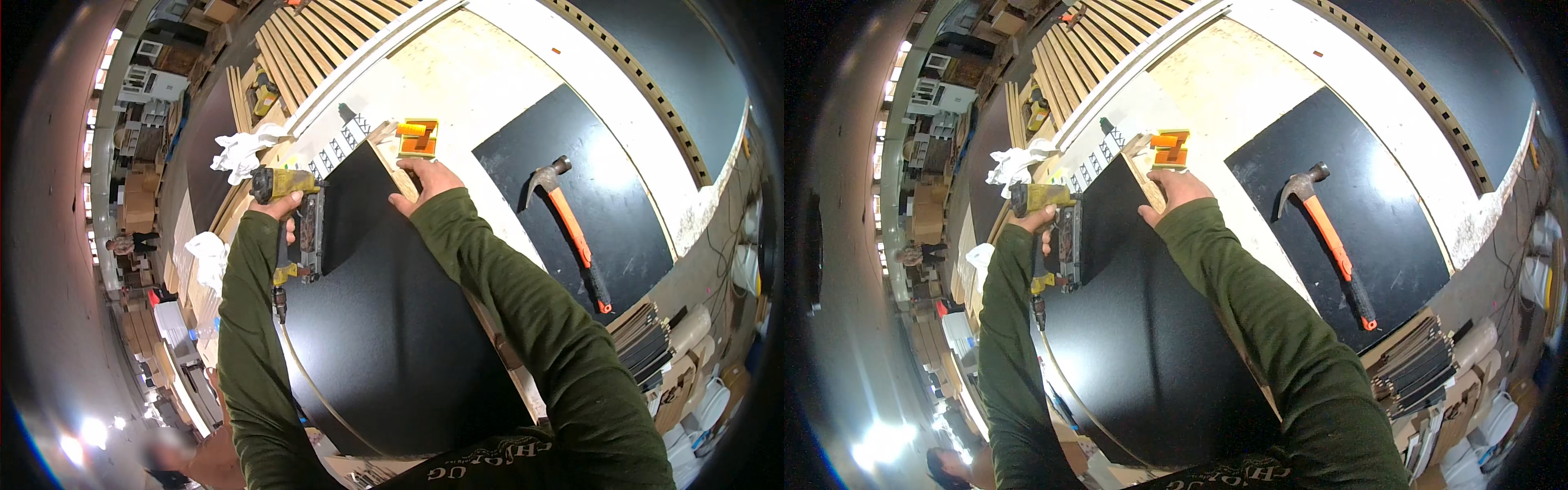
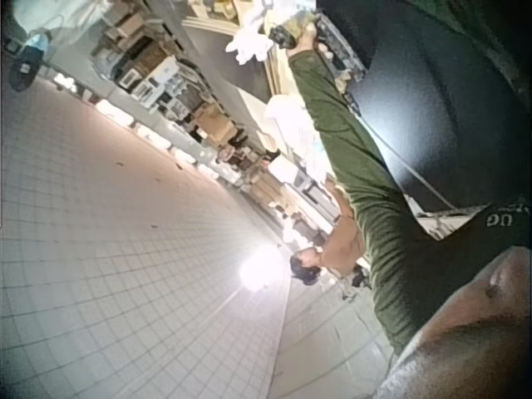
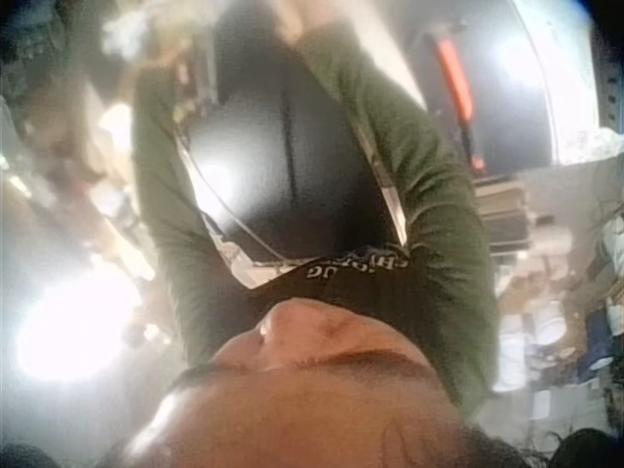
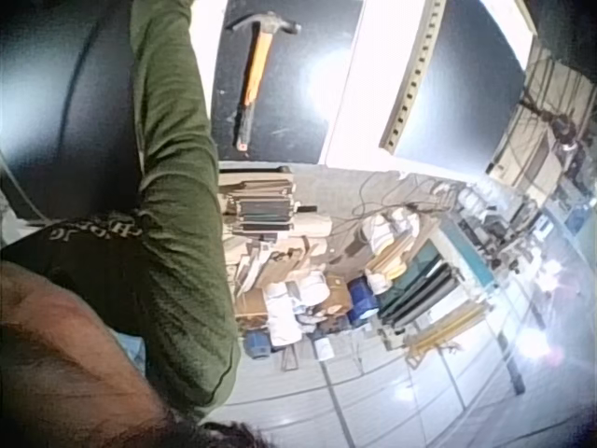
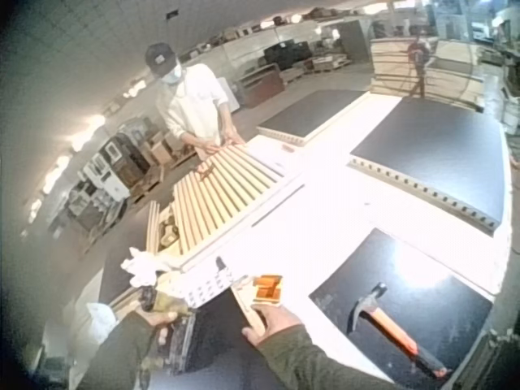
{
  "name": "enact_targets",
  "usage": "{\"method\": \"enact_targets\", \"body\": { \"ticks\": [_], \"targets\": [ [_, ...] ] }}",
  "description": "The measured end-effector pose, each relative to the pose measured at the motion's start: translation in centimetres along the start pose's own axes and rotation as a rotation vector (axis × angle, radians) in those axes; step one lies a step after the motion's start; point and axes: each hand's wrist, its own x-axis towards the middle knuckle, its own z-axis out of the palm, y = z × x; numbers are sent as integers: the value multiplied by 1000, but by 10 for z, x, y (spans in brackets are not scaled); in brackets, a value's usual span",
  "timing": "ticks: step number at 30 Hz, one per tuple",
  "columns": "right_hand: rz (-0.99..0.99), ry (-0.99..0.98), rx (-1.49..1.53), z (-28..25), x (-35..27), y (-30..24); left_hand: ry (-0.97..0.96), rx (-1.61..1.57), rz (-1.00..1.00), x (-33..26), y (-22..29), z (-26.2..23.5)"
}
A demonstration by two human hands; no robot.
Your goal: Assembling a decorative wooden slatted panel and securing it to a backing board using a pneumatic nail gun and a hammer.
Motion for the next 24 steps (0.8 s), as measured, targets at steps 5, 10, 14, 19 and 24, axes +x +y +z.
{"method": "enact_targets", "body": {
  "ticks": [5,10,14,19,24],
  "targets": [
    [-4,-2,-4,1,1,0,19,-19,-41,-1,2,-1],
    [14,-3,1,-2,-1,-4,14,13,-22,2,-3,-3],
    [14,-8,1,-2,0,1,7,38,-18,2,0,2],
    [-9,9,6,1,0,-1,2,-28,105,-1,5,4],
    [-29,22,17,2,0,1,-7,-29,120,8,9,10]
  ]
}}
